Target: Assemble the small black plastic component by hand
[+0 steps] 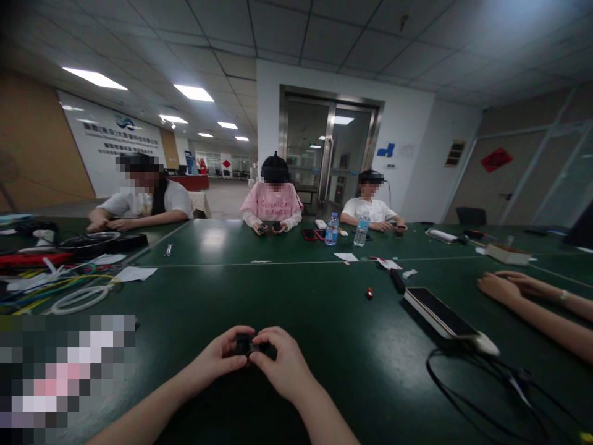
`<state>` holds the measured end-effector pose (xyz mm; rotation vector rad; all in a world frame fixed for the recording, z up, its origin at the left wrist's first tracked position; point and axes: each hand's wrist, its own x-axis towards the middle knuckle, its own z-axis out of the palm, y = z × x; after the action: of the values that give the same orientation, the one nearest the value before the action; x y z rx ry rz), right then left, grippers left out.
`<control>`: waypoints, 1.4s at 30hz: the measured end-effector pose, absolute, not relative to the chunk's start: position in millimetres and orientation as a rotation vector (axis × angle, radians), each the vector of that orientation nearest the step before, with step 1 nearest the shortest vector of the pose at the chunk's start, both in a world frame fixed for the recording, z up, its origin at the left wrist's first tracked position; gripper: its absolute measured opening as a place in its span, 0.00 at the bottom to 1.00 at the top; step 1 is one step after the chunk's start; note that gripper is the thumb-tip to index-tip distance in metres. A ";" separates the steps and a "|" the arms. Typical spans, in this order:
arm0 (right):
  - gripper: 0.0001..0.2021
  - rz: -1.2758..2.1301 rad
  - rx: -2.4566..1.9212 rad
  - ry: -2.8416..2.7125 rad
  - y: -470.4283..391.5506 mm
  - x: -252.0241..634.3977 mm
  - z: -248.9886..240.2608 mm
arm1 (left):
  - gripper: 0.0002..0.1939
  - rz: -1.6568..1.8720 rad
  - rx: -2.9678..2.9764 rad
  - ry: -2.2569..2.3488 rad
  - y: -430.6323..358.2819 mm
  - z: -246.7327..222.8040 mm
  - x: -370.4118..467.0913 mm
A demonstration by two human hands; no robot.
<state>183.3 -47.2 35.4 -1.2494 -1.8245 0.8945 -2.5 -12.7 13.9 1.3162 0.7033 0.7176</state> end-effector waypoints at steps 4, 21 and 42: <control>0.08 0.919 -1.248 -1.833 -47.8 184.0 37.1 | 0.21 0.708 1.355 0.711 -12.7 13.4 -3.3; 0.12 0.962 -1.281 -1.792 -46.2 185.9 31.9 | 0.19 0.728 1.387 0.737 -9.5 4.8 -3.0; 0.12 1.002 -1.292 -1.739 -47.6 185.8 29.3 | 0.22 0.713 1.428 0.743 -12.2 -0.7 1.4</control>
<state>185.8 -47.6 29.3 -1.2917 -1.7392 1.0023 1.4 -12.2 -0.7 1.4283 0.7427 0.7129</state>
